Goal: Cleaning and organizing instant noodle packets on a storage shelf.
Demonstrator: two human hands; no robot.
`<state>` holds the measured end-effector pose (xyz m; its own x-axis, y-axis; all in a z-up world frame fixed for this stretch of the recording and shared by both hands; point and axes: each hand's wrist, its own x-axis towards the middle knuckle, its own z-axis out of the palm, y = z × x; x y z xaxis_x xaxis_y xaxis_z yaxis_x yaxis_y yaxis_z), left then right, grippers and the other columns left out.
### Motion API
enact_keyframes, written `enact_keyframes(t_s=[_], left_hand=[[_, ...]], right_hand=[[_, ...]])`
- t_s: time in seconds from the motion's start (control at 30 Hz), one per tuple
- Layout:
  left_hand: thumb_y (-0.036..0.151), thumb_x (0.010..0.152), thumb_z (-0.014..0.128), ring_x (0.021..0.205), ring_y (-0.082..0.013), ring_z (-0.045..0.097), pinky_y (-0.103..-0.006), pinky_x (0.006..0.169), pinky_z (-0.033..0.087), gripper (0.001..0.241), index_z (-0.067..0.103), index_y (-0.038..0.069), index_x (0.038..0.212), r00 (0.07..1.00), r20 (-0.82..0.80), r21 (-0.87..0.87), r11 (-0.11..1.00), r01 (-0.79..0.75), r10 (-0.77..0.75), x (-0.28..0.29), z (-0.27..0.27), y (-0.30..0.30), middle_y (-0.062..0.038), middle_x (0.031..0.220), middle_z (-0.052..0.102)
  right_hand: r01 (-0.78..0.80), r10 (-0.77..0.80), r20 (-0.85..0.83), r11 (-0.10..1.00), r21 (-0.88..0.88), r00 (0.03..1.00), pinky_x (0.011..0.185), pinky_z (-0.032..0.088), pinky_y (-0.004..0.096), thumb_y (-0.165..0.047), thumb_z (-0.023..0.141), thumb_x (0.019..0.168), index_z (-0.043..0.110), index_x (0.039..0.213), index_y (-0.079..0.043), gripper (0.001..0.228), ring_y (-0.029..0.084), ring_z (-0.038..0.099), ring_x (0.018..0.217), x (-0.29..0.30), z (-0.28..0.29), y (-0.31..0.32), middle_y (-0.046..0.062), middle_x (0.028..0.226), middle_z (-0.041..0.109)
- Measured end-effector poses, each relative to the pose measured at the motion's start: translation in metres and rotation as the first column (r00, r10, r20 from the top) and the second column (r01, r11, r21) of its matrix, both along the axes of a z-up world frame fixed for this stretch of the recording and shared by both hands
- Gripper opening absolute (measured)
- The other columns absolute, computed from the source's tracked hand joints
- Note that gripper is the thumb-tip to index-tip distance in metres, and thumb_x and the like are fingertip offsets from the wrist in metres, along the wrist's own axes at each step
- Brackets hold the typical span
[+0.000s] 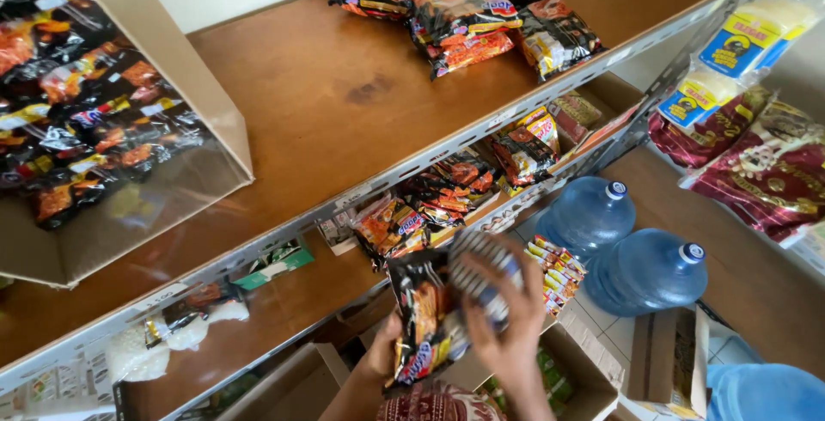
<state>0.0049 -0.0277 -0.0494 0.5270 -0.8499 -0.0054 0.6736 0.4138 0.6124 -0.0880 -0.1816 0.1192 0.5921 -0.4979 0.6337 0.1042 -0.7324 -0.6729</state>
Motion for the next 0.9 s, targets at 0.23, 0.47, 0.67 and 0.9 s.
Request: enact_keyframes(t_s=[0.23,0.47,0.67,0.9], left_hand=[[0.065,0.087,0.062,0.127,-0.029,0.06,-0.0468,0.109,0.049,0.085,0.044,0.012,0.151,0.995,-0.016,0.089,0.991,-0.097,0.098,0.024,-0.011,-0.004,-0.014,0.144,0.058],[0.07,0.091,0.052,0.126,-0.0278,0.066,-0.0411,0.107,0.055,0.084,0.049,0.012,0.151,0.988,-0.01,0.253,0.956,-0.147,0.155,0.031,-0.023,0.0,-0.017,0.144,0.062],[0.071,0.096,0.048,0.114,-0.0315,0.066,-0.0446,0.095,0.058,0.084,0.049,0.009,0.152,0.975,-0.22,0.246,0.969,0.013,0.043,0.022,-0.003,-0.01,-0.02,0.138,0.061],[0.073,0.088,0.049,0.122,-0.0333,0.064,-0.0464,0.105,0.054,0.087,0.044,0.013,0.151,0.942,-0.254,-0.32,0.938,0.129,-0.217,0.02,0.111,-0.02,-0.022,0.144,0.058]], right_hand=[[-0.149,0.164,0.061,0.968,-0.2,0.985,0.106,0.048,0.05,-0.014,0.072,0.065,0.071,0.122,-0.013,0.058,0.041,0.055,0.13,0.008,-0.016,0.035,0.021,0.141,0.053],[-0.423,0.447,-0.12,0.675,-0.605,0.886,0.103,0.051,0.045,-0.034,0.08,0.085,0.075,0.127,-0.031,0.043,0.029,0.06,0.122,0.01,-0.041,0.016,0.001,0.146,0.061],[-0.255,0.249,-0.064,0.898,-0.358,0.966,0.095,0.055,0.046,-0.027,0.074,0.075,0.073,0.124,-0.025,0.049,0.032,0.062,0.119,0.024,-0.029,-0.01,0.008,0.142,0.058],[-0.37,0.306,-0.213,0.674,-0.639,0.928,0.09,0.053,0.047,-0.038,0.08,0.073,0.073,0.124,-0.031,0.053,0.028,0.059,0.12,-0.02,-0.049,0.036,0.001,0.144,0.059]])
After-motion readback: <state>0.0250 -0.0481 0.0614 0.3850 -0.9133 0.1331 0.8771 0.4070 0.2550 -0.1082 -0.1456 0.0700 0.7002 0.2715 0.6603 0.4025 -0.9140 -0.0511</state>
